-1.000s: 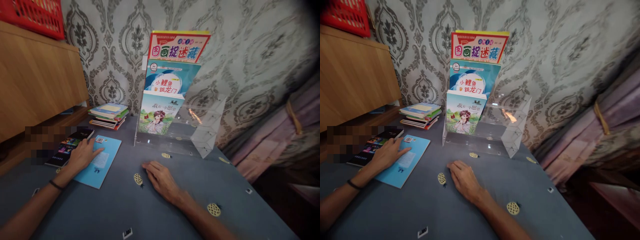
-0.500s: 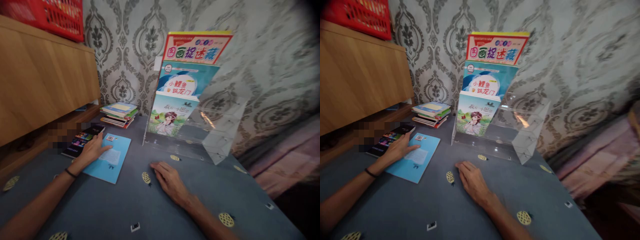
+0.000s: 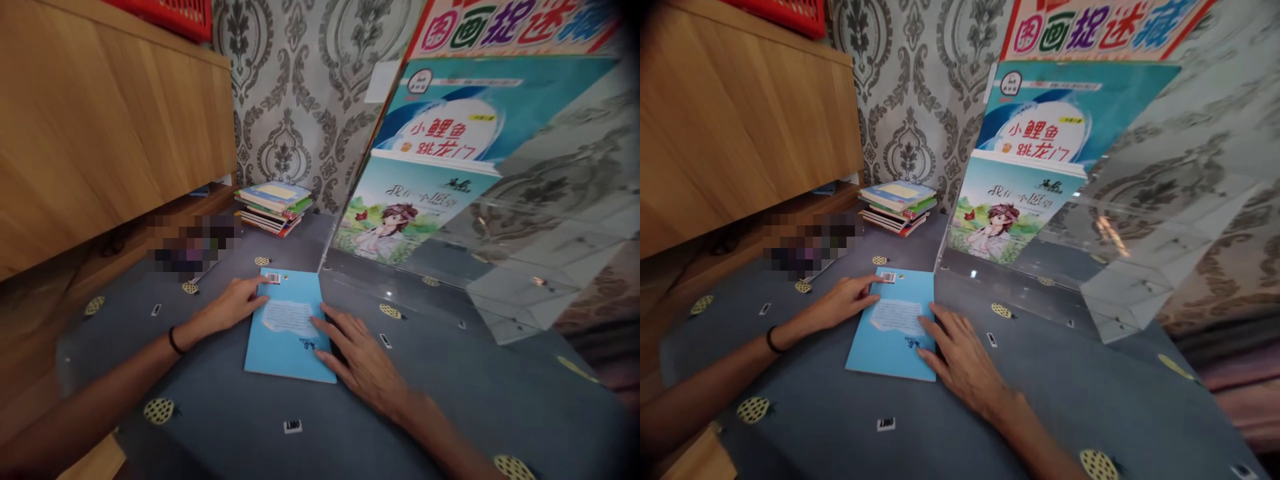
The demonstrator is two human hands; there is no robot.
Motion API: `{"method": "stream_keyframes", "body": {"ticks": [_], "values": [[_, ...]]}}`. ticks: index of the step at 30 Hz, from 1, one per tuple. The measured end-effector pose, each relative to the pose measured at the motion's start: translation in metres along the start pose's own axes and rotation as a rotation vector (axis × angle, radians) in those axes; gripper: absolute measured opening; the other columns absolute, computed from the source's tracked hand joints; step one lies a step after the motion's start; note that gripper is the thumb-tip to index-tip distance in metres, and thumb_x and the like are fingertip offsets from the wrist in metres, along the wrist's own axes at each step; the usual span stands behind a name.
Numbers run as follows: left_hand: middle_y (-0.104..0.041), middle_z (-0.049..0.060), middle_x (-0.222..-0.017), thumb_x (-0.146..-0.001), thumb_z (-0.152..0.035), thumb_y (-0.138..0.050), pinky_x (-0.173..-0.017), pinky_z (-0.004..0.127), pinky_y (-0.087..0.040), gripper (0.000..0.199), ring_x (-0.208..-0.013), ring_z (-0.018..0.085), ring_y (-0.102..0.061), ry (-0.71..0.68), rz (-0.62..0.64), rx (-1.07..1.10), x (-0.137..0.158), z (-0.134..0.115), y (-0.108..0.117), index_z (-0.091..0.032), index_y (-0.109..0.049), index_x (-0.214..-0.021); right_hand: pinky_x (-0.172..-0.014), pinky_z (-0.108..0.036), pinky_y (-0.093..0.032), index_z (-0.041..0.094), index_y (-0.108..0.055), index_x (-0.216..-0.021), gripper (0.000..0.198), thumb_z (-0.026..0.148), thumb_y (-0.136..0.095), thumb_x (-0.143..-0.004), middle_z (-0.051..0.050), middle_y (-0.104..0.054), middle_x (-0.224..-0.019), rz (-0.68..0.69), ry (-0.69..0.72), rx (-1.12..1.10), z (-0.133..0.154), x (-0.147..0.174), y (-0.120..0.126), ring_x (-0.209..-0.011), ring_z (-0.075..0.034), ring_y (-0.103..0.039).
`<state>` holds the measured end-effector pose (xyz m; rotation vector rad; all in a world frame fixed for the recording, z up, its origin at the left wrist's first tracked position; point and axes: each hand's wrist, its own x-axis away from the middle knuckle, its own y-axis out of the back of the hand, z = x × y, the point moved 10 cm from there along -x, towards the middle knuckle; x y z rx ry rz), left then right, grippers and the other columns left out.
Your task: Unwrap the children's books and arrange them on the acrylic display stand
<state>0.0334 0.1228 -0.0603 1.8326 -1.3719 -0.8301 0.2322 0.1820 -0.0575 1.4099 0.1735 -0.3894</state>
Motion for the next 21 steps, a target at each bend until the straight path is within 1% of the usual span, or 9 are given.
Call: {"method": "stream_keyframes", "body": {"ticks": [2,4,6,8,10,13,15,18,21], "values": [[-0.066,0.000,-0.075,-0.096,-0.036,-0.048,-0.067,0.029,-0.048,0.040,-0.069,0.017,-0.062,-0.016,0.011,-0.010,0.001,-0.006,-0.003,-0.020,-0.059,-0.131,-0.100,-0.058,-0.051,0.025,-0.057,-0.138,0.043,0.046,-0.044,-0.102,-0.015,-0.055,-0.145,0.013,0.004,-0.006,0.000,0.000,-0.004,-0.127,-0.032,-0.057],[-0.070,0.002,-0.084,-0.098,-0.033,-0.046,-0.071,0.030,-0.049,0.037,-0.075,0.019,-0.065,-0.008,0.009,-0.102,0.001,-0.008,0.004,-0.020,-0.059,-0.130,-0.101,-0.058,-0.050,0.025,-0.057,-0.138,0.043,0.045,-0.044,-0.102,-0.014,-0.055,-0.145,0.006,0.008,-0.014,0.000,0.000,-0.005,-0.128,-0.032,-0.056],[-0.072,0.009,-0.102,-0.099,-0.030,-0.045,-0.081,0.034,-0.050,0.035,-0.093,0.025,-0.067,0.052,-0.062,-0.325,0.002,-0.003,0.025,-0.018,-0.060,-0.128,-0.102,-0.056,-0.050,0.025,-0.056,-0.139,0.043,0.044,-0.043,-0.102,-0.014,-0.054,-0.146,-0.002,0.007,-0.019,0.000,0.000,-0.004,-0.129,-0.031,-0.055],[-0.067,0.016,-0.119,-0.099,-0.031,-0.047,-0.092,0.042,-0.049,0.036,-0.113,0.032,-0.061,0.172,-0.190,-0.615,0.006,0.009,0.059,-0.015,-0.060,-0.128,-0.102,-0.056,-0.050,0.024,-0.057,-0.138,0.043,0.043,-0.042,-0.103,-0.014,-0.055,-0.146,-0.004,0.008,-0.020,0.000,0.001,-0.003,-0.128,-0.032,-0.055],[-0.060,0.021,-0.129,-0.097,-0.041,-0.051,-0.096,0.048,-0.047,0.048,-0.121,0.039,-0.056,0.323,-0.256,-0.815,0.013,0.028,0.088,-0.012,-0.053,-0.135,-0.101,-0.056,-0.051,0.021,-0.058,-0.137,0.043,0.042,-0.041,-0.103,-0.016,-0.055,-0.145,-0.003,0.019,-0.017,0.001,0.002,-0.003,-0.128,-0.032,-0.056],[-0.057,0.024,-0.134,-0.097,-0.047,-0.049,-0.092,0.048,-0.050,0.056,-0.119,0.041,-0.058,0.512,-0.158,-0.871,0.022,0.064,0.104,-0.008,-0.050,-0.137,-0.100,-0.057,-0.051,0.020,-0.059,-0.136,0.043,0.042,-0.041,-0.103,-0.017,-0.056,-0.144,-0.015,0.033,-0.023,0.002,0.001,-0.001,-0.128,-0.032,-0.056],[-0.061,0.022,-0.132,-0.100,-0.046,-0.041,-0.091,0.044,-0.051,0.051,-0.116,0.038,-0.061,0.537,-0.059,-0.857,0.023,0.078,0.103,-0.009,-0.053,-0.133,-0.101,-0.056,-0.051,0.021,-0.058,-0.136,0.042,0.042,-0.042,-0.103,-0.016,-0.056,-0.144,-0.021,0.030,-0.039,0.001,0.001,0.000,-0.128,-0.032,-0.056],[-0.068,0.020,-0.122,-0.101,-0.044,-0.034,-0.089,0.042,-0.051,0.049,-0.112,0.037,-0.065,0.525,0.033,-0.878,0.019,0.083,0.104,-0.010,-0.059,-0.125,-0.101,-0.056,-0.051,0.024,-0.059,-0.136,0.041,0.041,-0.043,-0.103,-0.014,-0.056,-0.144,-0.011,0.022,-0.060,0.000,0.000,0.000,-0.129,-0.031,-0.056],[-0.071,0.020,-0.114,-0.101,-0.041,-0.030,-0.084,0.041,-0.051,0.048,-0.107,0.037,-0.067,0.510,0.073,-0.893,0.013,0.081,0.110,-0.012,-0.064,-0.118,-0.102,-0.057,-0.050,0.023,-0.060,-0.135,0.040,0.041,-0.044,-0.102,-0.014,-0.057,-0.144,-0.008,0.023,-0.064,0.000,0.000,0.000,-0.129,-0.032,-0.055]]}}
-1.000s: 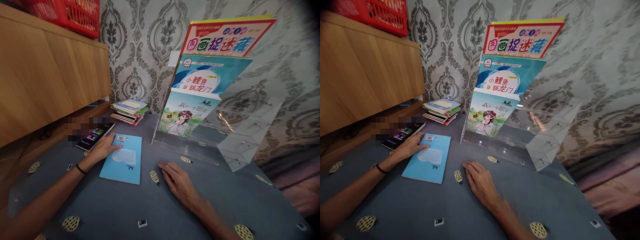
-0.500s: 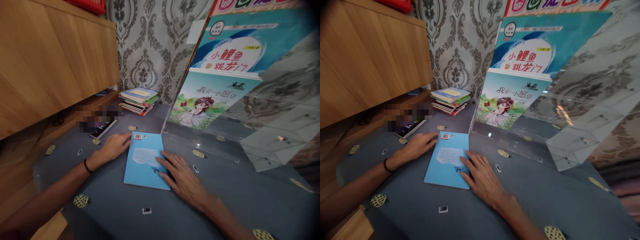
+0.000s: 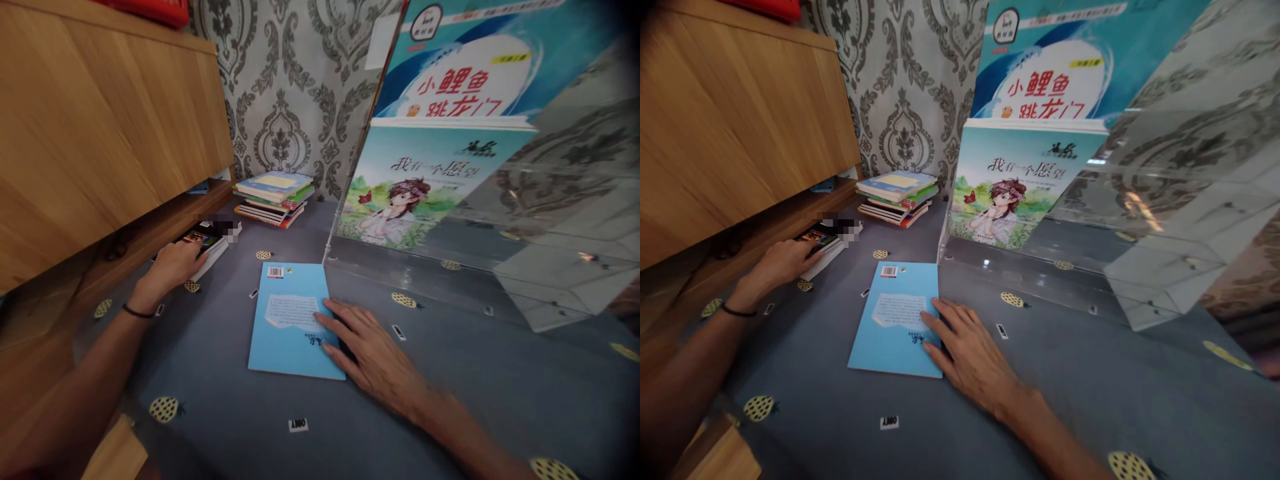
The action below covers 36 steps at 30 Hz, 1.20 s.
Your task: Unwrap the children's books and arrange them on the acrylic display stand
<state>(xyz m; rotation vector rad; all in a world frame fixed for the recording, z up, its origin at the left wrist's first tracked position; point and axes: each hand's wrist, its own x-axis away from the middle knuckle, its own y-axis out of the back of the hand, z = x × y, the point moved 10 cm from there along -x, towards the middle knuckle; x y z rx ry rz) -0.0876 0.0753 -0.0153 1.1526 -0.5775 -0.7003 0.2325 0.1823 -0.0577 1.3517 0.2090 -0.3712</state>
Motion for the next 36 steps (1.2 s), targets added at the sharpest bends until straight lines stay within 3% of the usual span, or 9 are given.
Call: {"method": "stream_keyframes", "body": {"ticks": [4,9,15,22,25,29,32,36], "values": [[-0.073,0.017,-0.109,-0.098,-0.037,-0.029,-0.079,0.037,-0.051,0.046,-0.101,0.033,-0.069,-0.029,-0.006,0.015,-0.005,0.007,0.008,-0.016,-0.068,-0.111,-0.101,-0.057,-0.051,0.022,-0.061,-0.134,0.041,0.041,-0.044,-0.102,-0.015,-0.057,-0.144,-0.007,0.002,0.008,-0.001,0.001,-0.001,-0.129,-0.033,-0.056],[-0.074,0.012,-0.110,-0.095,-0.036,-0.032,-0.079,0.033,-0.049,0.048,-0.099,0.029,-0.068,-0.047,-0.051,0.088,-0.010,0.018,0.017,-0.018,-0.068,-0.119,-0.102,-0.057,-0.050,0.024,-0.060,-0.135,0.040,0.040,-0.046,-0.101,-0.014,-0.057,-0.144,-0.017,-0.002,-0.010,-0.003,0.001,-0.003,-0.130,-0.032,-0.054],[-0.074,0.016,-0.110,-0.094,-0.032,-0.031,-0.079,0.036,-0.050,0.049,-0.096,0.031,-0.069,-0.008,-0.051,0.105,-0.005,0.017,0.019,-0.014,-0.068,-0.119,-0.101,-0.058,-0.051,0.021,-0.061,-0.133,0.041,0.042,-0.044,-0.102,-0.016,-0.057,-0.143,-0.019,0.006,0.004,-0.001,0.001,-0.002,-0.128,-0.032,-0.056],[-0.070,0.022,-0.113,-0.097,-0.030,-0.037,-0.084,0.048,-0.053,0.040,-0.104,0.039,-0.067,-0.023,-0.091,0.026,0.015,-0.037,0.008,-0.011,-0.065,-0.118,-0.102,-0.056,-0.049,0.021,-0.062,-0.133,0.039,0.039,-0.048,-0.101,-0.016,-0.058,-0.143,-0.013,-0.006,-0.009,0.001,0.000,0.001,-0.128,-0.032,-0.056],[-0.063,0.016,-0.133,-0.097,-0.029,-0.040,-0.098,0.046,-0.050,0.044,-0.120,0.033,-0.062,-0.228,-0.145,0.215,0.018,-0.077,0.007,-0.016,-0.054,-0.137,-0.103,-0.056,-0.049,0.022,-0.060,-0.134,0.039,0.038,-0.049,-0.101,-0.015,-0.057,-0.143,0.002,-0.016,-0.015,0.002,0.000,0.002,-0.129,-0.031,-0.055],[-0.045,0.005,-0.156,-0.101,-0.037,-0.033,-0.117,0.039,-0.036,0.050,-0.142,0.022,-0.044,-0.546,-0.146,0.516,0.022,-0.130,0.001,-0.023,-0.042,-0.149,-0.108,-0.056,-0.045,0.022,-0.059,-0.135,0.040,0.038,-0.053,-0.099,-0.014,-0.056,-0.146,0.042,-0.057,-0.019,0.002,0.001,0.002,-0.132,-0.030,-0.053],[-0.044,0.008,-0.156,-0.101,-0.041,-0.035,-0.119,0.041,-0.034,0.052,-0.144,0.024,-0.040,-0.583,-0.134,0.574,0.018,-0.148,-0.005,-0.021,-0.044,-0.148,-0.111,-0.053,-0.044,0.020,-0.058,-0.137,0.042,0.036,-0.054,-0.099,-0.015,-0.053,-0.148,0.075,-0.069,-0.037,0.004,0.001,0.004,-0.136,-0.030,-0.050],[-0.058,0.011,-0.143,-0.100,-0.040,-0.040,-0.115,0.043,-0.040,0.046,-0.135,0.027,-0.051,-0.583,-0.171,0.489,0.023,-0.151,0.005,-0.019,-0.055,-0.138,-0.111,-0.047,-0.044,0.019,-0.061,-0.133,0.038,0.033,-0.054,-0.099,-0.015,-0.057,-0.144,0.058,-0.070,-0.073,0.008,0.000,0.014,-0.134,-0.027,-0.051]]}}
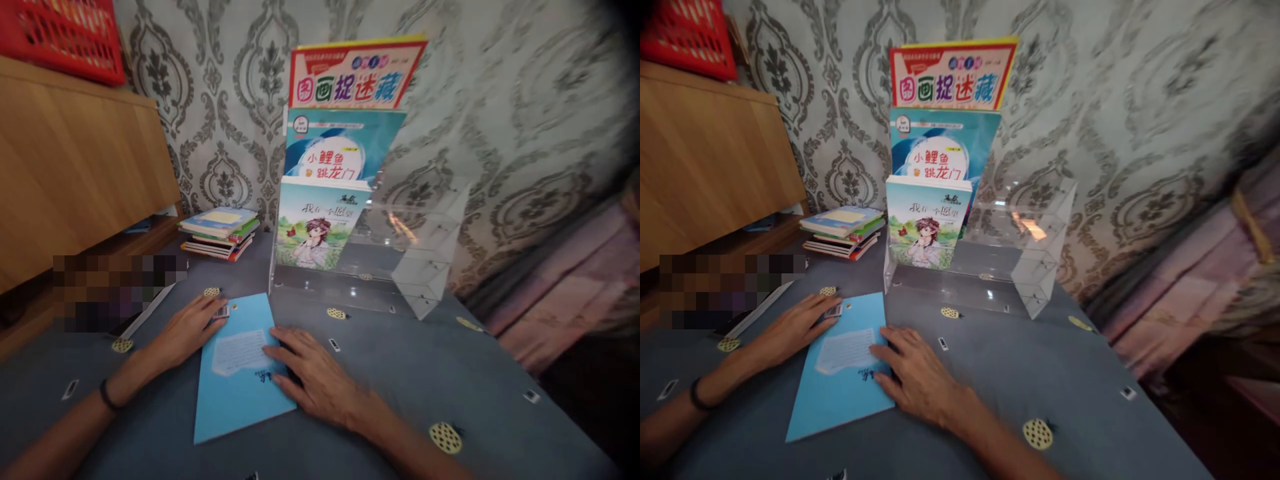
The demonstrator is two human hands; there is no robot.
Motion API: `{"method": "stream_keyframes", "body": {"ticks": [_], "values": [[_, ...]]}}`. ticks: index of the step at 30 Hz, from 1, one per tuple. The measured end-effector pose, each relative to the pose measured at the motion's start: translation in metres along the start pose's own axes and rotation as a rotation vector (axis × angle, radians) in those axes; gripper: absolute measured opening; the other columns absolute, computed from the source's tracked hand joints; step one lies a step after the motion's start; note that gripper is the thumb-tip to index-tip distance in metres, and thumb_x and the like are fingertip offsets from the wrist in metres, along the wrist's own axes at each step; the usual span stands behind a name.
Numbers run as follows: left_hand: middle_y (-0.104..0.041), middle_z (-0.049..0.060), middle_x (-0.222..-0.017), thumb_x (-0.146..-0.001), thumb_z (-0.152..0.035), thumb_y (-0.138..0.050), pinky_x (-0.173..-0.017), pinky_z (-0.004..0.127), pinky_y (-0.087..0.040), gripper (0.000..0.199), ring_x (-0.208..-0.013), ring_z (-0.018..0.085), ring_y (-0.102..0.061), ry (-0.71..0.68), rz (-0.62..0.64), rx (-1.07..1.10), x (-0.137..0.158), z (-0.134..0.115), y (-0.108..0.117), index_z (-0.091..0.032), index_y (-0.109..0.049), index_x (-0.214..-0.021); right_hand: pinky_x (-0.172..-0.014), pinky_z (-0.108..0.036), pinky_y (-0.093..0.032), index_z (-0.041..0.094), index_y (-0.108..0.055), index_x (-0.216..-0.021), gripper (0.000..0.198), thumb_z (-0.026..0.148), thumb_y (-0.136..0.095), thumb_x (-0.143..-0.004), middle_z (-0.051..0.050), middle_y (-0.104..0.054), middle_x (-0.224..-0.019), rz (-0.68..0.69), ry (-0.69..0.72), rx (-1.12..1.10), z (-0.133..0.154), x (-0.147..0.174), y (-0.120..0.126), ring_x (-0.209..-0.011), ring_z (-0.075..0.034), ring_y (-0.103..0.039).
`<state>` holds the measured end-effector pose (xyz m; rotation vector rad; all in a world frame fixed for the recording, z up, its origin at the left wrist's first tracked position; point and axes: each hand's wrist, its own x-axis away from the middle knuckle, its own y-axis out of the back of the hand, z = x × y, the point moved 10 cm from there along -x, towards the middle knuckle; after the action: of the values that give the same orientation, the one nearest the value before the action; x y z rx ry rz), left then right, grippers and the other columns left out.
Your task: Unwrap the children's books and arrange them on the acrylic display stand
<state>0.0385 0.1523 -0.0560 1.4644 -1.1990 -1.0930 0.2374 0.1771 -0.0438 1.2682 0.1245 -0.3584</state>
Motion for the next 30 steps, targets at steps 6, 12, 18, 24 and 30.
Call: {"method": "stream_keyframes", "body": {"ticks": [6,12,18,24,30], "values": [[-0.075,0.010,-0.104,-0.101,-0.038,-0.038,-0.084,0.044,-0.057,0.035,-0.099,0.032,-0.072,0.102,0.192,-0.286,0.028,-0.012,0.004,-0.023,-0.068,-0.109,-0.110,-0.040,-0.043,0.021,-0.068,-0.123,0.028,0.023,-0.054,-0.098,-0.009,-0.067,-0.131,-0.049,0.002,-0.025,-0.011,0.001,0.010,-0.129,-0.022,-0.056],[-0.075,0.013,-0.109,-0.098,-0.035,-0.039,-0.082,0.047,-0.061,0.037,-0.107,0.035,-0.070,-0.053,-0.074,-0.382,0.039,-0.038,0.006,-0.021,-0.072,-0.111,-0.106,-0.046,-0.045,0.022,-0.072,-0.110,0.021,0.023,-0.056,-0.097,-0.009,-0.069,-0.126,0.020,-0.098,0.112,-0.005,-0.004,0.010,-0.123,-0.026,-0.059],[-0.060,0.002,-0.142,-0.104,-0.028,-0.036,-0.104,0.031,-0.053,0.043,-0.127,0.017,-0.060,-0.532,-0.320,-0.115,0.030,-0.082,-0.017,-0.027,-0.049,-0.145,-0.111,-0.053,-0.042,0.007,-0.064,-0.125,0.053,0.051,-0.057,-0.095,-0.023,-0.058,-0.140,-0.005,0.034,0.208,0.041,-0.017,-0.034,-0.131,-0.034,-0.052],[-0.049,0.001,-0.151,-0.104,-0.032,-0.039,-0.108,0.036,-0.051,0.049,-0.136,0.019,-0.052,-0.411,-0.237,-0.082,0.015,-0.052,-0.022,-0.030,-0.037,-0.153,-0.112,-0.056,-0.041,0.013,-0.052,-0.140,0.060,0.056,-0.045,-0.100,-0.024,-0.045,-0.152,-0.052,0.049,0.173,0.031,-0.004,-0.055,-0.137,-0.035,-0.048],[-0.053,0.003,-0.148,-0.103,-0.037,-0.039,-0.108,0.038,-0.051,0.047,-0.132,0.020,-0.056,-0.313,-0.256,-0.059,0.015,-0.030,-0.019,-0.028,-0.044,-0.149,-0.111,-0.061,-0.040,0.015,-0.044,-0.149,0.063,0.048,-0.054,-0.096,-0.025,-0.038,-0.156,-0.010,-0.075,0.123,0.005,0.021,-0.047,-0.141,-0.040,-0.042]]}}
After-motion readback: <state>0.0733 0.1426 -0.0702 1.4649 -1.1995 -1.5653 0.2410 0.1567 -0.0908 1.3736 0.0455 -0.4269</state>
